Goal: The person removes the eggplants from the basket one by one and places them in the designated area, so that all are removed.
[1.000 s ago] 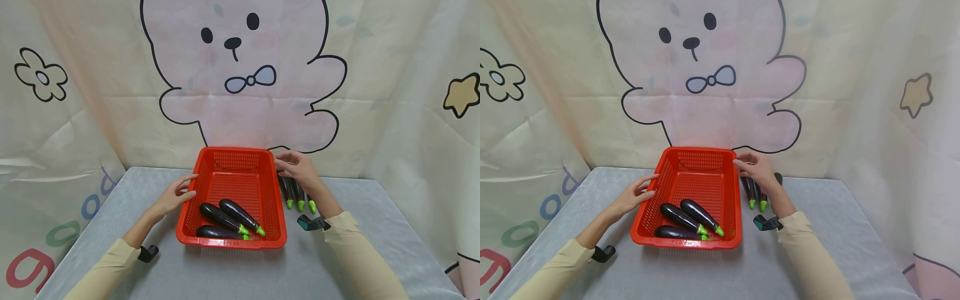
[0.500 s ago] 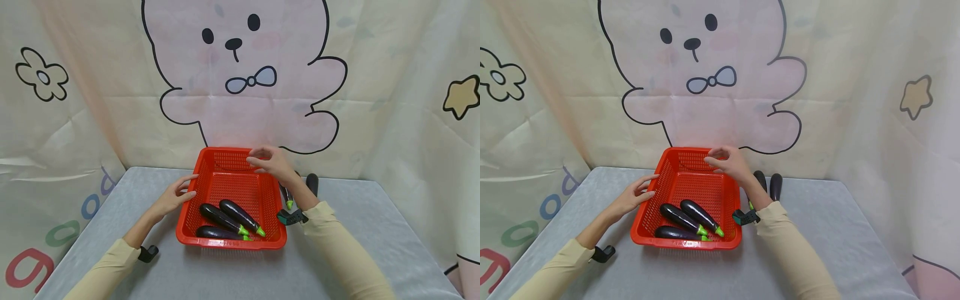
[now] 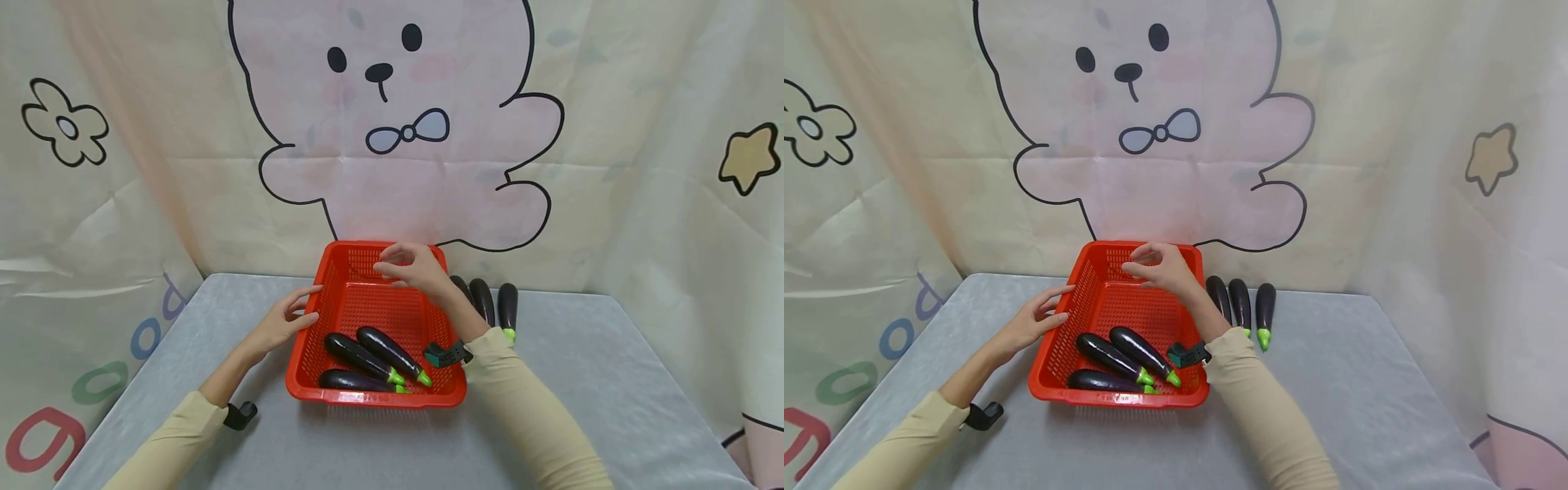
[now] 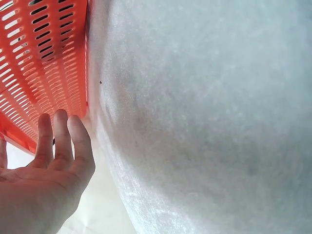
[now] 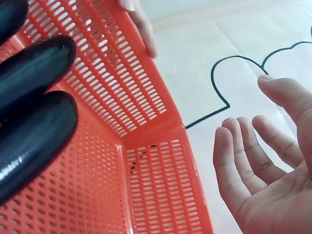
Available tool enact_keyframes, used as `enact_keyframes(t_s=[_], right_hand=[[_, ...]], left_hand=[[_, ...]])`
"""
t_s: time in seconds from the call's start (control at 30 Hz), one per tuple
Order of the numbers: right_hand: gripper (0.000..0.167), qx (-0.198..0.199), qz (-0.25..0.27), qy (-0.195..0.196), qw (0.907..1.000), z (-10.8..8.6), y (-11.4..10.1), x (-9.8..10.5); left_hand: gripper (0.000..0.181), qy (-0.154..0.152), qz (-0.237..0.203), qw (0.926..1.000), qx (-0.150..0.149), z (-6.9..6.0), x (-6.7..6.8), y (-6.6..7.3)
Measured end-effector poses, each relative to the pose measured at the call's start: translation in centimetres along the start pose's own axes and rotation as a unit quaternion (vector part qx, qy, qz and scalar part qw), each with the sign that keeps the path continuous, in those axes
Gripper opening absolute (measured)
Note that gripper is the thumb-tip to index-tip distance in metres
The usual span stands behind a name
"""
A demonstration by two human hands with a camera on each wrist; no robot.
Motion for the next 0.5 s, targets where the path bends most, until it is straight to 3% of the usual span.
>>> enact_keyframes(t_s=[0.2, 0.5], right_hand=[[0.032, -0.007, -0.019, -0.012, 0.9997, -0.1, 0.6, -1.2], [0.035, -0.051, -0.031, -0.038, 0.9975, 0.1, 2.3, -2.6]], left_hand=[[0.059, -0.002, -0.002, 1.0, 0.0, 0.1, 0.0, -0.1], [0.06, -0.001, 0.002, 1.0, -0.004, 0.1, 0.0, -0.1]])
Point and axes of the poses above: each hand's wrist, its own z-axis towards the middle knuckle, its own x-axis out of the back of the hand, y = z × x, the point moved 2 cm from there along z, towards the middle knuckle, and after that the axes turned 10 degrees about x, right-handed, at the moved point
